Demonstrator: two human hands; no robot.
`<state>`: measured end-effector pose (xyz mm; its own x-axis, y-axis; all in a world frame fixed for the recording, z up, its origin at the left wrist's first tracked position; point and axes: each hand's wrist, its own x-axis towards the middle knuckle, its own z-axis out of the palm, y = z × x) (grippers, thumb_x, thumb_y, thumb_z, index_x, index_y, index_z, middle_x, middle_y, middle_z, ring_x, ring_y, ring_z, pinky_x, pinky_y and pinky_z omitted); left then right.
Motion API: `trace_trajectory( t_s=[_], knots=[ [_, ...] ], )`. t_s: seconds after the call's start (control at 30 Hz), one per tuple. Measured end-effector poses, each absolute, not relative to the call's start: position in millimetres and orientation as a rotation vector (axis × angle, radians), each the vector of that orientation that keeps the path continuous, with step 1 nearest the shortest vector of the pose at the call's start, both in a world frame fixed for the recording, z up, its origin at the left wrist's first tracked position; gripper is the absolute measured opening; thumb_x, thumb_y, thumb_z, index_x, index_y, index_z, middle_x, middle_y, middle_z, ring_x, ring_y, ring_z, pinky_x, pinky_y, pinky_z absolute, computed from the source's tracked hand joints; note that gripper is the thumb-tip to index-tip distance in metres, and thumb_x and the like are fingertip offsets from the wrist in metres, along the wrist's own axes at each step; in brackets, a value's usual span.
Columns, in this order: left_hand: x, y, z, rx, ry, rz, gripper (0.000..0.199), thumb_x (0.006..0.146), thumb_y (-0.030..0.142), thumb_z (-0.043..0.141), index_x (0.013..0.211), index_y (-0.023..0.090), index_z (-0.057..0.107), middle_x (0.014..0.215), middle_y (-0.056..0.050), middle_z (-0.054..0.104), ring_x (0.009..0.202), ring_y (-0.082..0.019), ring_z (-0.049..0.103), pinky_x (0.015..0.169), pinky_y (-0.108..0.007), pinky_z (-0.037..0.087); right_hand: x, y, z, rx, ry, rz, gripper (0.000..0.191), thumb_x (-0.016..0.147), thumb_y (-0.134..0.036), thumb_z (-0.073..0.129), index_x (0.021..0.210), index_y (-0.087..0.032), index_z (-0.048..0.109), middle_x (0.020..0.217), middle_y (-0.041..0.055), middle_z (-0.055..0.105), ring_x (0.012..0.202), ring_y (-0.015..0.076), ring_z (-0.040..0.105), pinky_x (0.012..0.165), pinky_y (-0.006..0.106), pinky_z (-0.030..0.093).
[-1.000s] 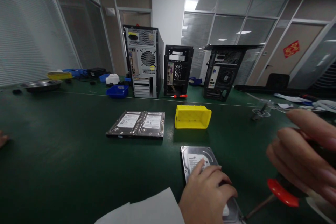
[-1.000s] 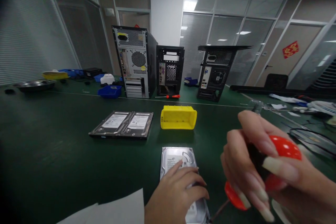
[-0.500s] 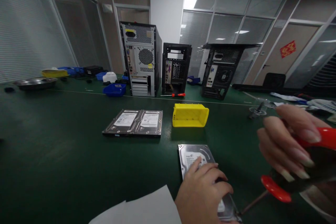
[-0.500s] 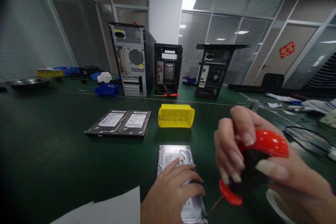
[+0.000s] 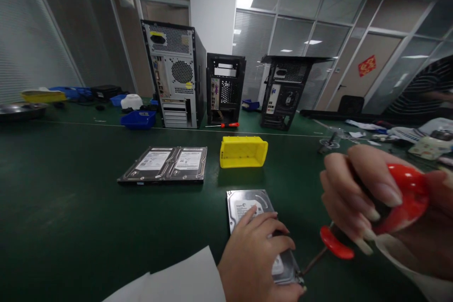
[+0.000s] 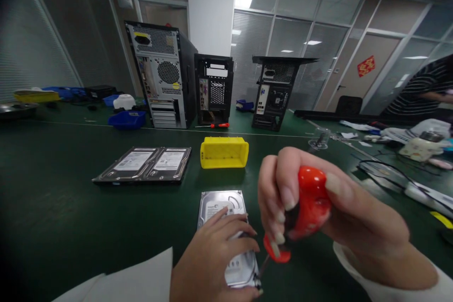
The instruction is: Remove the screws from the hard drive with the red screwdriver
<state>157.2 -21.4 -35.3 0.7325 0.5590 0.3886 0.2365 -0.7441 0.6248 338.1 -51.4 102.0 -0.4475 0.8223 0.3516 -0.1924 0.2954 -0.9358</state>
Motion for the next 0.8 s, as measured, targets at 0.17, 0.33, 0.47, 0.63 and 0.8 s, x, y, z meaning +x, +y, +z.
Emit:
trace_trajectory(
  t_s=[0.17,0.33,0.47,0.63,0.8],
  knots=[
    [156.5,-22.5,-33.5,2.383,0.611,0.781,0.044,0.064,0.043,0.08,0.103,0.026,0.067,0.115,-0.002,0.064,0.114,-0.026,0.054,0.112,-0.045,0.019,330.2,-43.2,98.1,-0.399,-1.587,1.34,0.02,0.081,-0.04,0.061,0.082,-0.024,0.049,0.058,-0.0078,0.048,0.044,0.0061,0.049,0.063,0.026,0.05],
    [157.0,-22.1,-32.8,2.397,0.624,0.744,0.042,0.066,0.044,0.077,0.103,0.026,0.067,0.115,-0.002,0.064,0.115,-0.027,0.053,0.111,-0.047,0.019,335.6,-44.1,98.8,-0.352,-1.623,1.44,0.021,0.084,-0.046,0.056,0.087,-0.026,0.052,0.059,-0.007,0.039,0.045,0.0074,0.039,0.052,0.022,0.047],
    [157.8,-21.0,-34.1,2.426,0.627,0.705,0.043,0.066,0.043,0.077,0.105,0.027,0.067,0.118,-0.002,0.062,0.118,-0.027,0.051,0.112,-0.048,0.018,340.1,-47.2,102.7,-0.44,-1.65,1.495,0.033,0.087,-0.049,0.043,0.097,-0.022,0.059,0.079,0.0032,0.05,0.069,0.0157,0.054,0.06,0.03,0.051],
    [157.6,-21.8,-33.6,2.421,0.629,0.707,0.043,0.069,0.045,0.074,0.109,0.03,0.065,0.119,0.0,0.061,0.117,-0.025,0.051,0.113,-0.047,0.017,333.9,-42.7,97.3,-0.387,-1.643,1.373,0.024,0.084,-0.045,0.058,0.092,-0.022,0.059,0.085,0.0008,0.052,0.068,0.0136,0.059,0.055,0.026,0.054],
    [157.3,-22.3,-33.1,2.418,0.633,0.718,0.042,0.068,0.044,0.075,0.105,0.028,0.066,0.118,-0.001,0.062,0.117,-0.026,0.051,0.112,-0.047,0.018,328.6,-42.9,90.4,-0.347,-1.521,1.38,0.017,0.082,-0.029,0.064,0.087,-0.025,0.048,0.068,-0.006,0.053,0.037,0.0048,0.042,0.036,0.016,0.039]
  ],
)
